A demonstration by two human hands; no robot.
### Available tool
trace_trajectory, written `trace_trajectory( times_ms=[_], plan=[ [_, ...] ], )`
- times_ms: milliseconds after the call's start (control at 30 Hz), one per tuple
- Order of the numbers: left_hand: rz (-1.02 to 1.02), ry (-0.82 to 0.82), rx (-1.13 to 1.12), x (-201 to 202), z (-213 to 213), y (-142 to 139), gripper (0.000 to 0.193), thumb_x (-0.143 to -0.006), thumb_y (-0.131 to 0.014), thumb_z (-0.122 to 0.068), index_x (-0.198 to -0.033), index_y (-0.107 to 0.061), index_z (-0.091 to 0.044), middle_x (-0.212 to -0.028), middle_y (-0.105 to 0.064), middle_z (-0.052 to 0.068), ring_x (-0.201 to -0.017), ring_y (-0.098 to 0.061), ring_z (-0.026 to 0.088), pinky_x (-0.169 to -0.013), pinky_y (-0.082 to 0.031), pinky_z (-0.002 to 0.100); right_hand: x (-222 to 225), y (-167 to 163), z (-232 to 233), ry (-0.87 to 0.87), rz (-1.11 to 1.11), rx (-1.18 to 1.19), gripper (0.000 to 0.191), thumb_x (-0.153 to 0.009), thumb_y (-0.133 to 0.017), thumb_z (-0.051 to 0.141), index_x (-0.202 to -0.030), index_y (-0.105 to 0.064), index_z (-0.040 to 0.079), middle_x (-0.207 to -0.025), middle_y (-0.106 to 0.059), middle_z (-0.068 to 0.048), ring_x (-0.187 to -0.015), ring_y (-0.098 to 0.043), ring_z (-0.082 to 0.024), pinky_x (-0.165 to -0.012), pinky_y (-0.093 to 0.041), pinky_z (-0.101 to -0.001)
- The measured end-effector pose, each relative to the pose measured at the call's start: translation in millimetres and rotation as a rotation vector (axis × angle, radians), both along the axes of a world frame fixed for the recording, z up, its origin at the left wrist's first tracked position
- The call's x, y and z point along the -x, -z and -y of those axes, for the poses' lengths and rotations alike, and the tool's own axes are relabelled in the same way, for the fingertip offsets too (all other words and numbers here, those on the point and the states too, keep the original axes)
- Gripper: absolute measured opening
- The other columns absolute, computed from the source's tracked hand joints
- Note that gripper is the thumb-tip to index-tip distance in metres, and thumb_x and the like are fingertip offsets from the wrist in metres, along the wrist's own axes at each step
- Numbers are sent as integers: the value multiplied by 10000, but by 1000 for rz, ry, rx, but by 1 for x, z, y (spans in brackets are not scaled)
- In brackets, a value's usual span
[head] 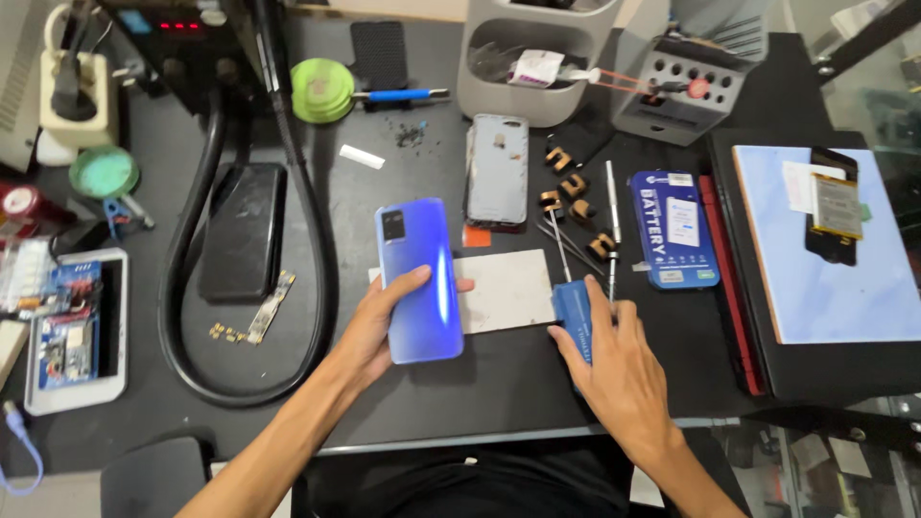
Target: The person uses a blue electric screwdriver to remove screws from a disassembled smartphone back cover. They then place the cover aside, pick up a battery, and insert it into the phone's chassis. Finally, they handle a blue smartphone back cover and a small orange plastic piece.
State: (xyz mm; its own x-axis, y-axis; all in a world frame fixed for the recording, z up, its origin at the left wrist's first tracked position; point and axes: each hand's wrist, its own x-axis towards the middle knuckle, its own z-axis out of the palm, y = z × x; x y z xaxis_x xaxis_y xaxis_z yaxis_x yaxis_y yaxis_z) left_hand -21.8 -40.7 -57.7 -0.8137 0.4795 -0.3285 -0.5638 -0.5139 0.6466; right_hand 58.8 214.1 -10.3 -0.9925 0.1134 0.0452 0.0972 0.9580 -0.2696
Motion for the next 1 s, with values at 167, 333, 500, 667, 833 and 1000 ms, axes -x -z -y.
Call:
trace_trajectory(
  times_ms=[167,333,500,667,833,1000],
  plan=[
    [-19,34,-34,-3,1,1,484,-906,-658,-281,-1318,-559,-47,-1106,-745,185,-893,-722,221,-791,-624,380,0,3,7,95,89,43,756,-824,-748,368,-1477,-472,105,-1031,-604,-175,-885,-675,-399,-711,-557,-501],
    [-17,21,-4,-6,3,5,429,-906,-662,-274,-1238,-590,-12,-1045,-740,180,-886,-717,229,-789,-622,402,-1,-10,0,84,-38,141,694,-803,-759,319,-1421,-528,103,-1091,-629,-181,-895,-684,-416,-728,-547,-506],
    [14,27,-52,-6,-1,15,388,-898,-666,-278,-1133,-632,29,-995,-721,172,-895,-730,273,-849,-615,429,16,-11,-35,67,-239,76,647,-865,-754,289,-1419,-530,40,-1192,-616,-234,-969,-667,-418,-784,-541,-502],
    [19,33,-88,-6,-8,20,390,-890,-669,-280,-1100,-644,48,-1009,-706,164,-909,-724,280,-876,-601,435,41,3,-80,141,-247,-119,599,-924,-763,264,-1445,-562,46,-1125,-606,-236,-1006,-630,-432,-820,-527,-523],
    [83,-2,-108,-2,-9,21,404,-880,-657,-263,-1134,-642,50,-1042,-690,155,-937,-700,258,-869,-592,417,53,17,-106,119,-223,-157,593,-949,-746,243,-1469,-550,35,-1141,-596,-249,-1022,-613,-427,-811,-536,-520],
    [53,4,-224,1,-6,21,379,-904,-647,-262,-1133,-585,33,-1052,-654,135,-945,-671,248,-855,-581,414,60,17,-107,105,-230,-247,604,-940,-769,264,-1461,-563,39,-1174,-598,-252,-1015,-606,-427,-837,-517,-514]
  ],
)
